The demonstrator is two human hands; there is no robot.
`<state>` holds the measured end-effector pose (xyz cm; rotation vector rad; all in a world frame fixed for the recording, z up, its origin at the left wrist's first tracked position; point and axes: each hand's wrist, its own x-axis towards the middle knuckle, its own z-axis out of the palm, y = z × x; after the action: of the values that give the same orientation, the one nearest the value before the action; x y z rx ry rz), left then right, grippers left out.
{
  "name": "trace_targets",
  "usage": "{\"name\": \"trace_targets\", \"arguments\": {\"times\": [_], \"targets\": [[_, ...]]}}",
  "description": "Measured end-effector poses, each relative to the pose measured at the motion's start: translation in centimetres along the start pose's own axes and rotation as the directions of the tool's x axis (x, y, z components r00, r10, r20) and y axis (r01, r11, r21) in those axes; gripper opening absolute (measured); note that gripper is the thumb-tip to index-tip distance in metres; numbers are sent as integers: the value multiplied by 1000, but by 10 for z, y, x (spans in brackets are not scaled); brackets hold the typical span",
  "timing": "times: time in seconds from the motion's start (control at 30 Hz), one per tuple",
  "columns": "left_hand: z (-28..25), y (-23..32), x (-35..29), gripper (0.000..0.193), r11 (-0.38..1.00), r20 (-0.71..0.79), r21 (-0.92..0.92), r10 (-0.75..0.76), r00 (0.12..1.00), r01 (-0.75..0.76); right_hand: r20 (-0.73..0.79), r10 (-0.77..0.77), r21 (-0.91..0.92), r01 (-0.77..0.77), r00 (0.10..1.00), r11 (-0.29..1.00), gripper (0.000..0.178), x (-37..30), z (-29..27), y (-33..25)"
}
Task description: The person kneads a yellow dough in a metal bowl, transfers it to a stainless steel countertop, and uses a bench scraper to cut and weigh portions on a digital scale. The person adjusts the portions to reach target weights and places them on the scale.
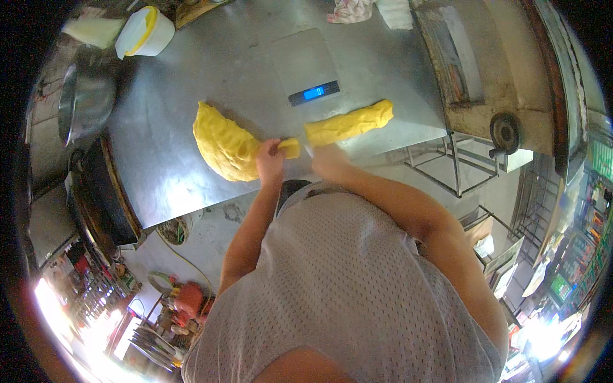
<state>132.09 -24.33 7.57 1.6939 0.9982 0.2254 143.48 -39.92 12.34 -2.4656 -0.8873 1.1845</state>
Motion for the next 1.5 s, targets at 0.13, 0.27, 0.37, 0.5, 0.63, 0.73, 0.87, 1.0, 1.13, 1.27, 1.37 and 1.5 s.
{"name": "trace_targets", "arguments": {"times": [0.13,0.27,0.37,0.5,0.63,0.73,0.87,1.0,1.13,1.27,1.37,1.5], "targets": [[-20,63,11,25,998,-11,-23,52,999,-53,-207,-46,99,67,977,993,37,-34,-13,29],[-28,90,52,22,992,-8,-77,103,995,-103,-284,-56,112,91,957,990,35,-53,-43,48],[-13,118,88,24,964,89,-260,88,992,-62,-339,43,260,49,940,964,30,-60,-57,46],[18,157,124,28,907,164,-419,135,977,-55,-361,128,404,31,924,914,36,-69,-71,39],[34,139,163,29,984,180,-152,118,977,-91,-353,110,457,68,929,887,41,-70,-70,46],[8,105,184,29,713,70,426,588,806,-558,-331,144,411,5,933,912,41,-71,-66,50],[-24,128,140,26,914,-70,331,273,959,-236,-296,149,476,11,943,879,39,-70,-63,52],[-11,100,68,23,871,278,454,61,959,-187,-225,105,338,-24,969,941,36,-47,-51,47],[35,56,31,26,952,295,170,199,935,-256,-282,-3,172,54,959,984,35,-40,-58,19],[56,28,28,32,913,343,208,269,900,-352,-304,80,237,-7,949,972,38,-16,-43,18],[53,31,25,30,952,330,188,172,928,-243,-297,75,166,-26,952,986,37,-10,-40,16],[47,28,22,28,973,308,140,131,942,-181,-289,66,145,-24,955,989,37,-7,-40,8]]}}
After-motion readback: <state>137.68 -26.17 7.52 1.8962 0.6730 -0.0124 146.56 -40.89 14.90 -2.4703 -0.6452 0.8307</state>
